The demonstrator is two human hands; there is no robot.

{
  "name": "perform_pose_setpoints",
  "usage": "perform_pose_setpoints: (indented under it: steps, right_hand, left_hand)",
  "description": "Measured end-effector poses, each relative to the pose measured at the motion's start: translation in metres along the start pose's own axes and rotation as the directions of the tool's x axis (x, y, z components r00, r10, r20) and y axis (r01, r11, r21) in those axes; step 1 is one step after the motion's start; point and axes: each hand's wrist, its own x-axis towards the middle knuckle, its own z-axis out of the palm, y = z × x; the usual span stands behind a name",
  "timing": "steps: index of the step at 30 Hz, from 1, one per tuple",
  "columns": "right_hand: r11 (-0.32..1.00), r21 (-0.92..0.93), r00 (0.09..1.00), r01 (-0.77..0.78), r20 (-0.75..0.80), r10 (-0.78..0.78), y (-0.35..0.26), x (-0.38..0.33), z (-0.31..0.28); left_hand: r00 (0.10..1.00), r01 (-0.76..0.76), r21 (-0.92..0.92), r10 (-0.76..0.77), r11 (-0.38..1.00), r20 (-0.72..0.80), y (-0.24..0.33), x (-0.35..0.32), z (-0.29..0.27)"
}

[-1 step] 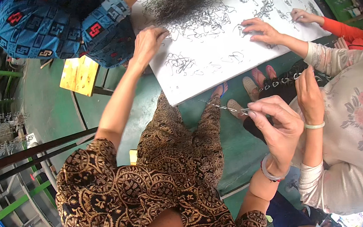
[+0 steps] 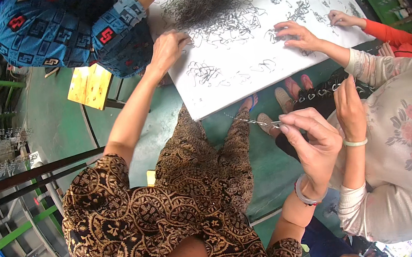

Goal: The person stands at a table and repeatedly picks up small metal clips from a pile, links them together by hand, and places the assembled chains onto a hanging rack. Other workers are also present at the table performing similar tasks.

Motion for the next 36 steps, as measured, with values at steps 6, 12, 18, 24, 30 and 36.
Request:
perform_pose_setpoints:
  steps: [6, 12, 18, 24, 30, 36]
  right_hand:
    - [0.978, 0.125, 0.975, -0.166, -0.126, 0.182, 0.004, -0.008, 0.014]
    - [0.999, 0.040, 0.986, 0.017, -0.166, -0.010, 0.027, -0.008, 0.023]
    - [0.987, 0.156, 0.948, -0.038, -0.307, 0.085, 0.034, -0.015, 0.037]
    - [0.992, 0.090, 0.935, 0.088, -0.350, -0.052, 0.028, -0.021, 0.058]
    - [0.999, 0.046, 0.947, 0.014, -0.320, 0.001, 0.008, -0.019, 0.070]
    - [0.991, 0.043, 0.965, 0.128, -0.234, -0.115, -0.015, -0.020, 0.077]
  left_hand:
    - [0.986, -0.162, 0.272, 0.145, 0.949, 0.081, -0.031, 0.008, 0.044]
    - [0.984, -0.168, 0.059, 0.171, 0.984, -0.057, -0.003, 0.013, 0.048]
    - [0.959, -0.268, -0.331, 0.285, 0.905, 0.002, 0.074, 0.012, 0.081]
    - [0.925, -0.291, -0.396, 0.362, 0.871, 0.116, 0.120, 0.047, 0.121]
    - [0.896, -0.353, -0.091, 0.365, 0.931, 0.254, 0.154, 0.075, 0.139]
    - [0.941, -0.330, -0.359, 0.332, 0.873, -0.056, 0.123, 0.034, 0.067]
